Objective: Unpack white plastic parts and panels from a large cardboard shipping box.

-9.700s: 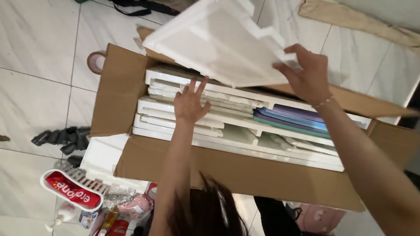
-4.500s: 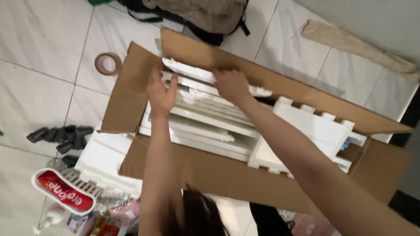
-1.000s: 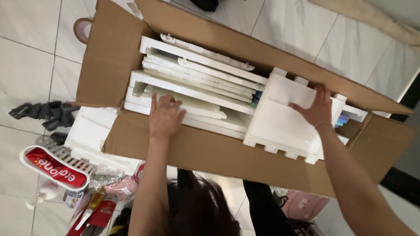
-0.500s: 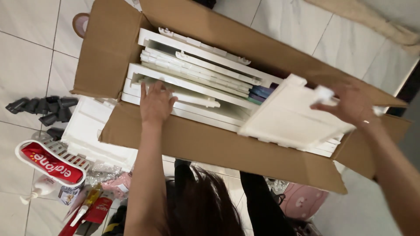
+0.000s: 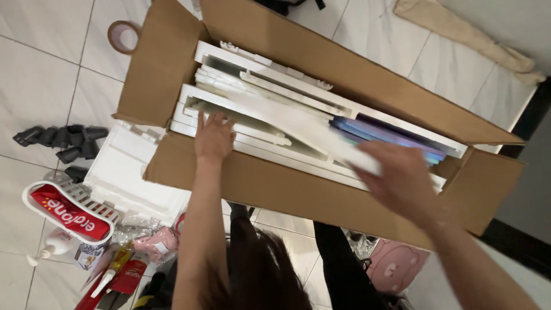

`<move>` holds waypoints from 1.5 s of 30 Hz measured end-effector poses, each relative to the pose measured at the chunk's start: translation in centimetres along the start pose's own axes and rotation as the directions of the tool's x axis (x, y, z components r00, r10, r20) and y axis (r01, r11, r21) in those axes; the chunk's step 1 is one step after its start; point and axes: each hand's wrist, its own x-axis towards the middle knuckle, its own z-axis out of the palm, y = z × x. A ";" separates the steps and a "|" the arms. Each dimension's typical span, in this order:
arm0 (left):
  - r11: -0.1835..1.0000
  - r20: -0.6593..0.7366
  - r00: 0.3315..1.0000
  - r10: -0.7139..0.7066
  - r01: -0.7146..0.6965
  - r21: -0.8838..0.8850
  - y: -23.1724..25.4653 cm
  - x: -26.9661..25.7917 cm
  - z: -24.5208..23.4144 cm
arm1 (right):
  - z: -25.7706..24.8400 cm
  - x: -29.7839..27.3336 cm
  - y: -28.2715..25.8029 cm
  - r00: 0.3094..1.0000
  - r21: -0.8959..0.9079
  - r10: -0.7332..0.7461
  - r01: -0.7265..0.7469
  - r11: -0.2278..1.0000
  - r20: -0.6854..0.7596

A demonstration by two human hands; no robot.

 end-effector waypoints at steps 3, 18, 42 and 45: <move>0.999 -0.035 0.999 0.034 -0.033 0.029 -0.8 0.6 2.0 | 3.7 3.8 -3.0 0.996 0.016 -0.024 0.023 1.000 0.082; 0.400 -0.133 0.970 -0.204 -0.042 -0.916 -4.1 1.4 11.2 | 9.6 7.5 -10.1 0.976 -0.105 -0.070 0.093 0.990 0.208; 0.953 -0.269 0.962 -0.053 -0.032 -0.300 -2.3 -3.1 -3.9 | 10.2 17.0 -3.8 0.923 -0.234 0.115 -0.029 0.972 0.367; 0.977 -0.215 0.974 -0.068 0.021 -0.213 -1.8 -2.8 -2.7 | 7.9 17.7 -4.3 0.898 -0.163 0.181 -0.125 0.979 0.401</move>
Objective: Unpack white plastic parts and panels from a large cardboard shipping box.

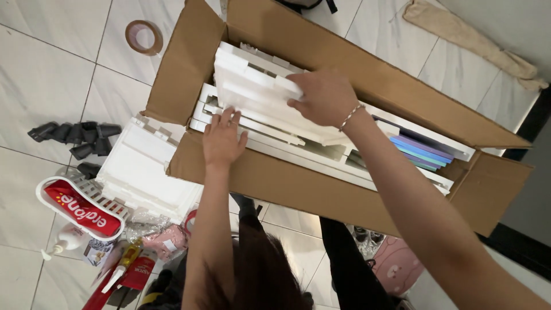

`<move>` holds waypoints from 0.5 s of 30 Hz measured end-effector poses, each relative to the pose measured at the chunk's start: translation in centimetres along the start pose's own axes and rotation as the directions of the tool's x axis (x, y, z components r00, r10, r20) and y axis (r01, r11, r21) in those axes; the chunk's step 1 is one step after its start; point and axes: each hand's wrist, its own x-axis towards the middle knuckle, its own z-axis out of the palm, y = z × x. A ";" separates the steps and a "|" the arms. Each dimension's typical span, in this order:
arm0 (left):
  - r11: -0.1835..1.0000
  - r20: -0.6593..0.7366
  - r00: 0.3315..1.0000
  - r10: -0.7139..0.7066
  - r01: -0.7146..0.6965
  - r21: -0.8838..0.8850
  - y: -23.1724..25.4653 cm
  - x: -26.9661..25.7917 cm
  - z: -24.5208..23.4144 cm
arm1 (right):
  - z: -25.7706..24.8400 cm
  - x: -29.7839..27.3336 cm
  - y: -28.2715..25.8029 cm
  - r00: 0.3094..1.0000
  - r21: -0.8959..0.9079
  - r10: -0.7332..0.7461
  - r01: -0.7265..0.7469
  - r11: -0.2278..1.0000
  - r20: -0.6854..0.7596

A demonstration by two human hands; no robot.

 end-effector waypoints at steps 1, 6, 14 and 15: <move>1.000 -0.001 1.000 0.001 -0.001 0.001 0.3 0.0 -0.2 | 0.7 -0.9 -0.8 1.000 0.000 0.000 0.000 1.000 -0.002; 0.992 -0.095 0.994 -0.052 0.063 0.113 -3.6 -0.4 12.2 | 7.6 -6.7 -5.2 0.986 -0.066 -0.161 0.159 0.985 -0.038; 0.985 0.193 0.972 -0.136 0.111 0.136 0.8 -1.2 3.5 | 7.2 -5.7 -4.4 0.983 -0.054 -0.158 0.153 0.987 -0.097; 0.979 0.306 0.930 -0.203 0.181 0.098 1.4 -0.9 1.2 | 6.1 -4.6 -3.9 0.974 -0.042 -0.193 0.189 0.981 -0.122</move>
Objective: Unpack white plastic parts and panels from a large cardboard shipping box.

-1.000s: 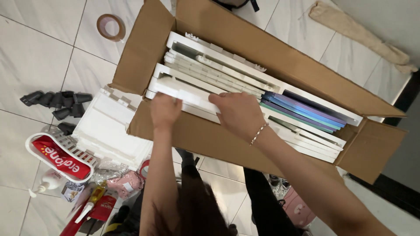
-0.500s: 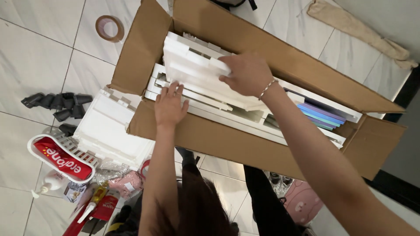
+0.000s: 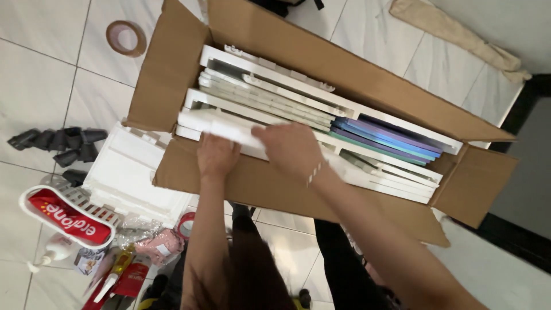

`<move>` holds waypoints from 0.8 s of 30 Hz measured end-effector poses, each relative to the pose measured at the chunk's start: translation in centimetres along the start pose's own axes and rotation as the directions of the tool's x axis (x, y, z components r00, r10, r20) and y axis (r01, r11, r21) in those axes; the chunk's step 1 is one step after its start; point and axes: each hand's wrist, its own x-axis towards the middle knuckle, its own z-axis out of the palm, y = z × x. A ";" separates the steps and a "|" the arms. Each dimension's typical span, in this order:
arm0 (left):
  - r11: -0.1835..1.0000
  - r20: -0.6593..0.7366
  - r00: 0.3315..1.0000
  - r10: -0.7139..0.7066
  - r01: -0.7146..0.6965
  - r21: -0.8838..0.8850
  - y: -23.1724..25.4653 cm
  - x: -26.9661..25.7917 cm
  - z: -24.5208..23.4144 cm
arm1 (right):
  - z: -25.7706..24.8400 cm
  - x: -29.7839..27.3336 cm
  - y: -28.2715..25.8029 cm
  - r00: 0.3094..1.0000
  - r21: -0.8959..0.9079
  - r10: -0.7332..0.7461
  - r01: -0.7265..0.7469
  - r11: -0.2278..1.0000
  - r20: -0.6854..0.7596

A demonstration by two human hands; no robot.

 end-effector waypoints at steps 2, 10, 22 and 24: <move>0.988 -0.165 0.981 0.105 -0.122 -0.094 0.1 -1.5 -1.7 | -0.6 2.4 1.7 0.999 0.014 -0.034 0.034 0.999 -0.029; 0.575 -0.495 0.830 -0.258 -0.280 -0.769 -3.2 -2.8 -1.6 | 4.1 8.6 -0.9 0.998 -0.153 -0.045 0.037 0.988 -0.049; 0.903 -0.423 0.905 0.049 -0.221 -0.369 0.2 -1.0 0.8 | 6.4 4.7 2.1 0.986 -0.077 0.167 -0.167 0.983 -0.008; 0.880 -0.457 0.795 0.399 -0.473 -0.054 2.5 -1.0 1.5 | 3.9 5.6 3.6 0.987 -0.101 0.149 -0.142 0.985 0.063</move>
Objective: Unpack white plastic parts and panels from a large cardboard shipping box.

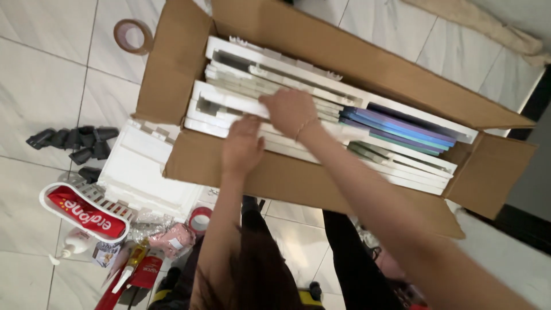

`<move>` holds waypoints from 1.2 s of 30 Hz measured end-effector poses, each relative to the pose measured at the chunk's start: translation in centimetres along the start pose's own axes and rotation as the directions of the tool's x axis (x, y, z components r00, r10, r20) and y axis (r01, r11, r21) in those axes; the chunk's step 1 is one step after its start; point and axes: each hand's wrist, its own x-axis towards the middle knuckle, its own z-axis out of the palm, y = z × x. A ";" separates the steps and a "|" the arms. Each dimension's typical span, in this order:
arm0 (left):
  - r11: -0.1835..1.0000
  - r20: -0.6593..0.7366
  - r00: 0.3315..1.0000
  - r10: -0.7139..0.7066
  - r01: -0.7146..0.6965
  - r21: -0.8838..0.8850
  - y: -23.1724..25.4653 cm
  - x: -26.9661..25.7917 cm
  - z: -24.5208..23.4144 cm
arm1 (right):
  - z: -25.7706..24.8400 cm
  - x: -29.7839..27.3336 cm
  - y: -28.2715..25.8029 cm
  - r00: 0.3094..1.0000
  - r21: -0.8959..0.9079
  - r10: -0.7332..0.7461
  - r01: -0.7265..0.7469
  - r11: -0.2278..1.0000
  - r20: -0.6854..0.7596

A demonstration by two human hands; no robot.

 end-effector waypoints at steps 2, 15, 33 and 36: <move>0.997 0.015 0.998 0.061 -0.062 0.051 0.8 0.2 2.4 | -0.7 0.2 0.2 0.999 -0.026 -0.038 0.039 0.999 0.022; 0.921 0.242 0.914 0.327 -0.365 0.135 -4.7 1.6 -1.7 | -2.6 -2.1 -1.9 0.994 -0.041 -0.107 0.107 0.993 -0.005; 0.920 0.111 0.953 0.281 -0.301 0.250 -4.0 1.1 1.4 | 10.9 -1.3 5.5 0.998 0.036 -0.015 0.018 0.999 -0.067; 0.933 0.080 0.964 0.254 -0.266 0.243 -4.0 1.2 1.0 | 11.6 -0.5 5.7 0.990 0.326 -0.119 0.138 0.935 -0.076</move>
